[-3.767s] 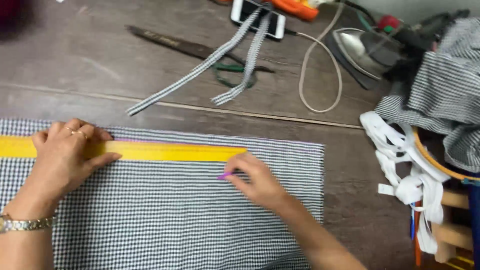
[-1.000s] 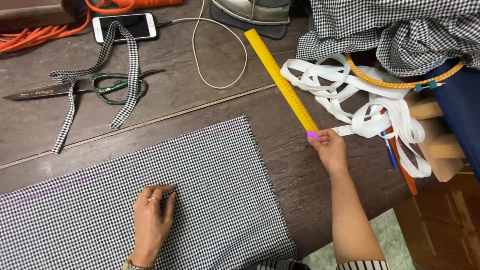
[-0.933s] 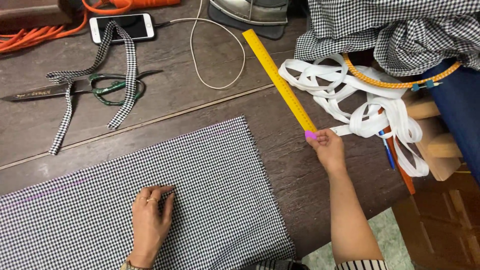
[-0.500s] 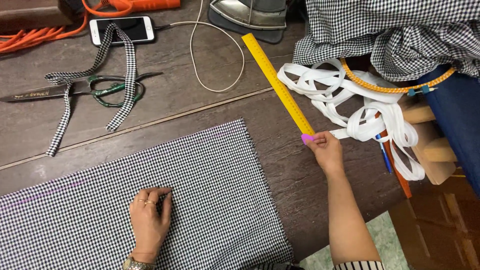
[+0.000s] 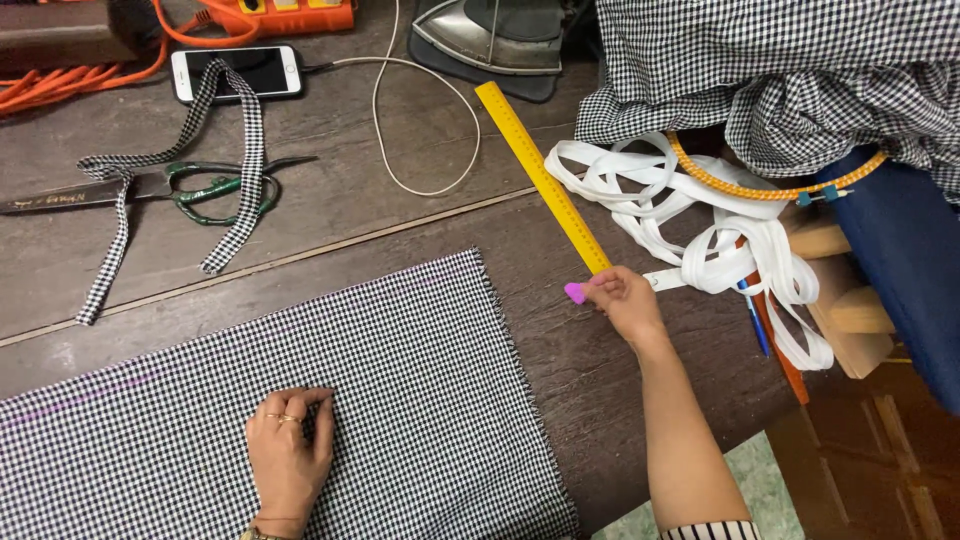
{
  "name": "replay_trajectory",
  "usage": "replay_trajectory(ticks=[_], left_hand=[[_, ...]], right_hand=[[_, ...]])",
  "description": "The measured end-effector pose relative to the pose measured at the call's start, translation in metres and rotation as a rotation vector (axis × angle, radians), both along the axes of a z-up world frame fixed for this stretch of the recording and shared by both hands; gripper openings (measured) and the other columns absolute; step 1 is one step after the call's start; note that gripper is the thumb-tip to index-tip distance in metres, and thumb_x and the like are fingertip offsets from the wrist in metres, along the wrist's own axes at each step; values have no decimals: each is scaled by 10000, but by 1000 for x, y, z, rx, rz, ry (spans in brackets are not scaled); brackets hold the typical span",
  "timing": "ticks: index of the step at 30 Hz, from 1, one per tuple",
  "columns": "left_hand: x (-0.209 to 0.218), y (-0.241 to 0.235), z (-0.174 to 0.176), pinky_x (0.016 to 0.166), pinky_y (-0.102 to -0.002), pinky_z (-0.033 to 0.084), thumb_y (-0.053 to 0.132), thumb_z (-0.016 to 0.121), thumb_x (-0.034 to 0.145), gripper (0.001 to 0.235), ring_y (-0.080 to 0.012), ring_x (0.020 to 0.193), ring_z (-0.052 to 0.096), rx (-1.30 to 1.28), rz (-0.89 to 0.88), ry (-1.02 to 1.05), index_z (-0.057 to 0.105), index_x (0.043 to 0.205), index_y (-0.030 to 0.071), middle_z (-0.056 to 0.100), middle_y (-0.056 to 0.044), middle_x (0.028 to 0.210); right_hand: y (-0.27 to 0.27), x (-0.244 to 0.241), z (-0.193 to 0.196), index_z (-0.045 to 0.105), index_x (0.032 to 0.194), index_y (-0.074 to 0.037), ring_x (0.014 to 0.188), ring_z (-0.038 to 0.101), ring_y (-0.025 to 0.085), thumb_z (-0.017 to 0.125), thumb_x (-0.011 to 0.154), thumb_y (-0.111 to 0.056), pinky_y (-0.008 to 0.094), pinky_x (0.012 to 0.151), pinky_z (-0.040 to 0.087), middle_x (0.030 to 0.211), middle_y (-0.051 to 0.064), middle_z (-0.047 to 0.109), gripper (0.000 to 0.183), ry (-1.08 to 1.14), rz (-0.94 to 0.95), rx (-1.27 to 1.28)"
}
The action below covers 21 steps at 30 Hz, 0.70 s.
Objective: Measuring, marking, and cutting checkered fabric using a ruler, tailor's chalk, and scissors on a workbench.
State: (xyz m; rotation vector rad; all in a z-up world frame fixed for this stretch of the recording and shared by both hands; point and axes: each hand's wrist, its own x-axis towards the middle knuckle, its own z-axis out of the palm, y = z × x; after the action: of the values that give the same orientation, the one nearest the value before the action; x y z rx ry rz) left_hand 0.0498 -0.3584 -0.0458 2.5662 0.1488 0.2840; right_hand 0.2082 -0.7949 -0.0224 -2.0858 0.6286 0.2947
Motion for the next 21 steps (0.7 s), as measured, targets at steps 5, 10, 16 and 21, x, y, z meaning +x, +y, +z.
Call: replay_trajectory(ticks=[5,10,16,21], left_hand=[[1,1,1,766,-385,401,224,645,863,140,-192,910,560,-2,-5,2,674,995,189,595,14,957],[0,1,-2,766,-387,403,239,639,862,152,-197,909,558,6,-4,9,673,1003,195,588,9,956],[2,1,1,753,-384,400,229,627,866,134,-195,885,554,4,-16,0,677,981,184,594,7,934],[2,2,1,770,-391,402,232,629,870,137,-202,881,555,-23,-22,-6,667,989,178,589,-1,937]], right_hand=[[-35,12,-33,647,919,-99,671,562,116,784,783,-181,261,665,504,858,40,617,209,-219,18,-316],[-25,28,-19,655,993,-99,740,549,155,834,697,-305,310,729,512,1011,73,520,402,-164,58,-422],[-12,29,-9,466,944,-145,728,601,254,826,726,-316,374,686,444,855,82,614,455,9,54,-469],[15,-17,1,546,1012,-97,680,585,137,673,887,-170,282,639,463,803,60,624,192,-445,-3,-208]])
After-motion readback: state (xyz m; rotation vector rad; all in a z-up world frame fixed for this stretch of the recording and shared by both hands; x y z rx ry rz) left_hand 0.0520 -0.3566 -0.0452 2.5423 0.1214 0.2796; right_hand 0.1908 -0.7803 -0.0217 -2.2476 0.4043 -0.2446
